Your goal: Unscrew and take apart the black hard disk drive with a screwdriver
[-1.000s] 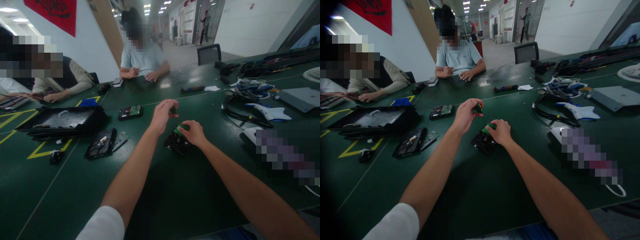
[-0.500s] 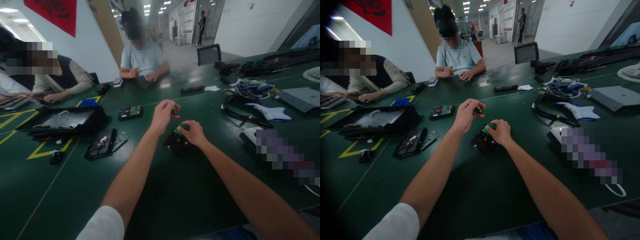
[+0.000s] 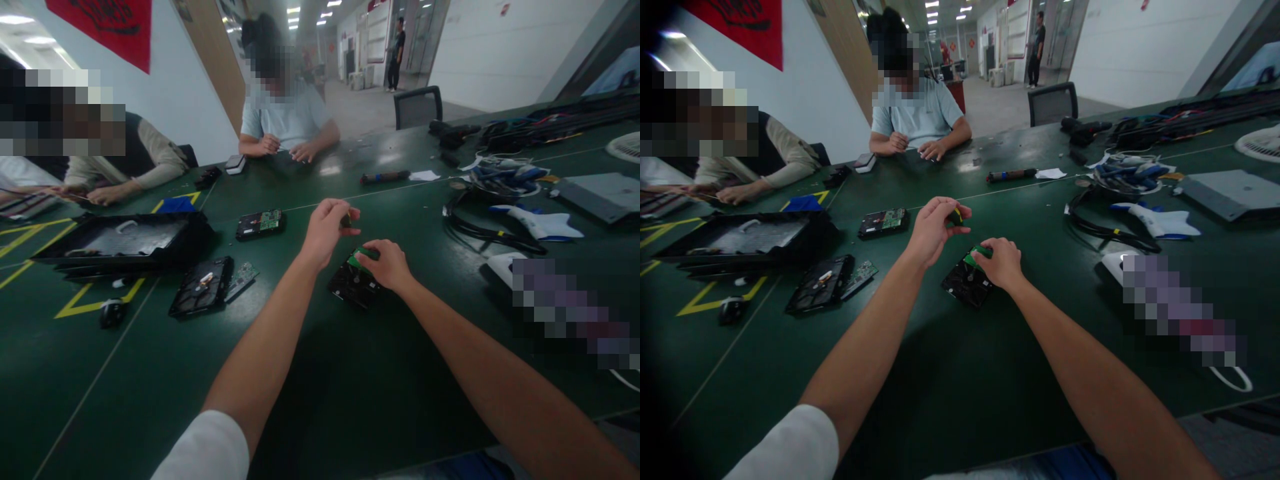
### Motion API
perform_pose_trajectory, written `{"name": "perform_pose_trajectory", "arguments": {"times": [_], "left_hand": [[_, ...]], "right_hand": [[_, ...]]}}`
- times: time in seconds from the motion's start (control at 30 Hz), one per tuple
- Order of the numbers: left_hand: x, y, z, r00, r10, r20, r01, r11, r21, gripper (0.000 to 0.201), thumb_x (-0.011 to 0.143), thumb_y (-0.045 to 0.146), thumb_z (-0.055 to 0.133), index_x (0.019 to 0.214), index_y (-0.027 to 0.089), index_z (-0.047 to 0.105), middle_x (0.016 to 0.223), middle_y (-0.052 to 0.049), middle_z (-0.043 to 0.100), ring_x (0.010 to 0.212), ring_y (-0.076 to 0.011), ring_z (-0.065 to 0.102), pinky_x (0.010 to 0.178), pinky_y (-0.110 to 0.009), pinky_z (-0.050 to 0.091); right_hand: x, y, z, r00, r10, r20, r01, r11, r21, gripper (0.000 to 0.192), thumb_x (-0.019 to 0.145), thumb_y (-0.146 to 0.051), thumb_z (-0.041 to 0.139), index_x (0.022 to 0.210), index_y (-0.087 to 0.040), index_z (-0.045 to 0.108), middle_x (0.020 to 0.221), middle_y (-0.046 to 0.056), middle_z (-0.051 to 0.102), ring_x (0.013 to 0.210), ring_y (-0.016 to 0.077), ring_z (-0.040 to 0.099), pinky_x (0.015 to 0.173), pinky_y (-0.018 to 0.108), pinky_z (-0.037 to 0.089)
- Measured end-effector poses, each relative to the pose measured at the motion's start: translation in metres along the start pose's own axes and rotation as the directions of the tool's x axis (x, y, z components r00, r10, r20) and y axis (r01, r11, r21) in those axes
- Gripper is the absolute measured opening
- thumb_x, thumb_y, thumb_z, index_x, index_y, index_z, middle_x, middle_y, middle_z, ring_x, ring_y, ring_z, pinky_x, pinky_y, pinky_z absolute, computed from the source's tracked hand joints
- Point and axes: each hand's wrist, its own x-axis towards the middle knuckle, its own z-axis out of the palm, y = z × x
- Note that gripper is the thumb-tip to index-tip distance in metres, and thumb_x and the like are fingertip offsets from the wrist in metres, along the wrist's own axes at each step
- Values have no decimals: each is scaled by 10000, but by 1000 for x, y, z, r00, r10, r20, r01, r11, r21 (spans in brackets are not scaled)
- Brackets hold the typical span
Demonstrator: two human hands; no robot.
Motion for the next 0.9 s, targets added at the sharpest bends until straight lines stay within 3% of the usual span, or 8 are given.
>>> {"name": "perform_pose_trajectory", "arguments": {"times": [0.17,0.3,0.43,0.67,0.9], "left_hand": [[2,0,-2,998,59,-9,-57,992,115,179,978,255,567,938,226,739,1056,-69,706,950,-188,677,598,-235,598],[-2,3,0,999,-21,29,22,999,-41,126,931,239,594,1021,211,677,929,-63,703,886,-199,686,591,-267,611],[-6,6,2,999,-24,43,30,990,-136,70,918,257,599,957,203,620,913,-65,713,895,-207,693,645,-307,644],[-2,4,0,999,40,-16,-40,999,23,159,961,314,635,879,209,722,960,-55,659,875,-163,626,624,-217,598],[-3,0,-2,996,69,50,-72,995,65,209,945,412,737,985,207,751,877,-26,638,791,-142,617,607,-223,592]], "right_hand": [[-1,-2,-2,1000,-2,10,2,1000,-10,359,1007,-499,678,1249,-251,772,1290,94,764,1183,303,678,987,436,487],[-1,-2,-2,1000,-2,1,2,1000,-14,348,1003,-499,683,1239,-262,779,1263,82,773,1155,301,685,973,429,487],[1,0,1,1000,-12,-10,12,1000,-16,357,992,-497,696,1233,-248,786,1242,87,779,1145,305,686,963,423,486],[1,0,1,1000,6,-2,-6,1000,-11,380,995,-503,694,1251,-237,782,1271,101,767,1163,317,677,973,439,488],[0,-1,0,1000,9,2,-9,1000,-18,371,1004,-506,679,1251,-248,780,1266,92,767,1171,310,673,970,433,480]]}}
